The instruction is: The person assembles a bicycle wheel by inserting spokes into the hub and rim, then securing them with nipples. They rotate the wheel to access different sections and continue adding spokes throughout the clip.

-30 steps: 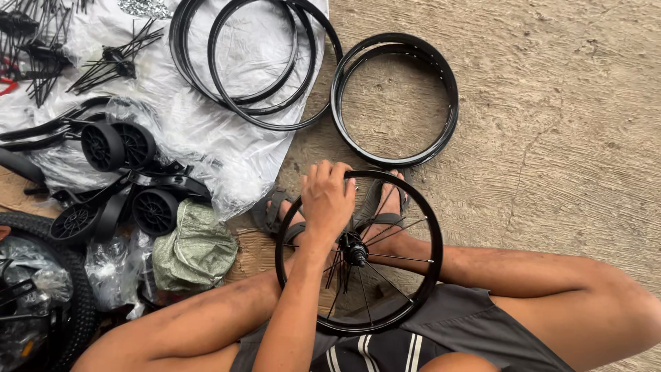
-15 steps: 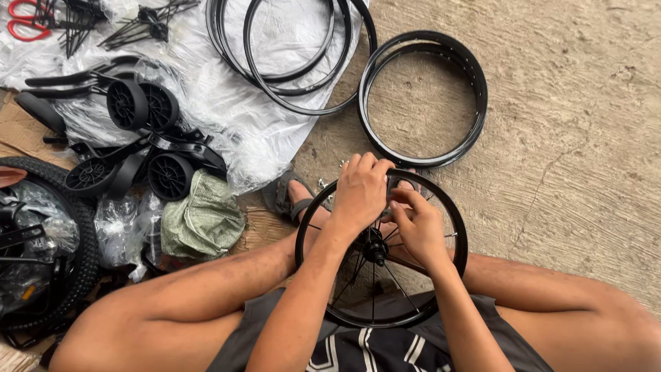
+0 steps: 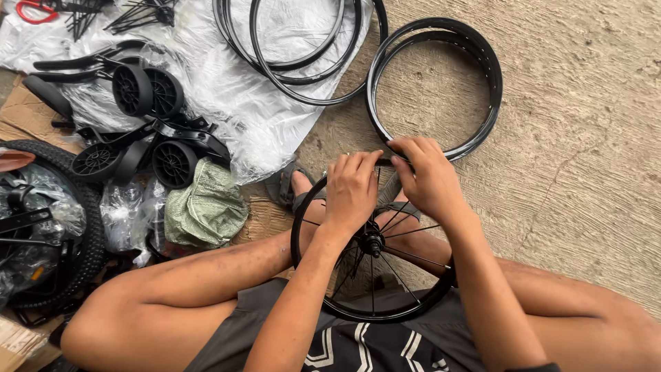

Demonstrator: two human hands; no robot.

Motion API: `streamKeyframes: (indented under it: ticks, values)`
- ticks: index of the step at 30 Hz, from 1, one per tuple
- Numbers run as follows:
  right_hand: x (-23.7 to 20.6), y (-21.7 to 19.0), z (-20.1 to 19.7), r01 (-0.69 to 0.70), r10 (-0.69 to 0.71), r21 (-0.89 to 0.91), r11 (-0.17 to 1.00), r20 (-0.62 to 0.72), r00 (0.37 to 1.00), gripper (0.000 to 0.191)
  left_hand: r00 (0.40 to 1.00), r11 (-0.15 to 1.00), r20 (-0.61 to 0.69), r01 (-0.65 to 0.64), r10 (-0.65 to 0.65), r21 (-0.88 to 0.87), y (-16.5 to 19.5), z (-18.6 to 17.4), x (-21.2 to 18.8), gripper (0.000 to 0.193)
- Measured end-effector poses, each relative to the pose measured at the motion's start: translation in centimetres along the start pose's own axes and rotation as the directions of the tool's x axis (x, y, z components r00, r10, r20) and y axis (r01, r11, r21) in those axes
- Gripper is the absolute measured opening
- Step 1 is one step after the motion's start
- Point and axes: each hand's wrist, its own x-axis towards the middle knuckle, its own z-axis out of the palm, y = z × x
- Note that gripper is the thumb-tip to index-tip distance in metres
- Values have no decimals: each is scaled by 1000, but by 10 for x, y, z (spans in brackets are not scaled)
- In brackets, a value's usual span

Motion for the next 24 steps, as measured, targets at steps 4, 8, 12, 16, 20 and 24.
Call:
streamKeyframes:
  ticks: [4,8,12,16,20,24]
  values:
    - [24,29,1,-324,213,231,918,402,890,22,993,999,-115,-39,39,0,8,-2,-3,43]
    - [22,38,5,-501,342,234,833,494,799,22,964,984,-224,109,-140,-144,21,-4,-27,37]
    - [23,36,7,-354,185,332,874,447,875,22,859,682,21,421,-512,-598,30,18,-32,35]
    - [27,30,3,-383,214,304,872,468,858,19,721,249,236,497,-652,-831,23,37,-4,31]
    - [30,24,-1,-356,197,307,883,447,872,18,712,148,180,372,-679,-916,29,40,9,21]
    - [30,20,0,-410,237,307,859,471,850,18,669,122,164,359,-725,-925,36,37,12,17]
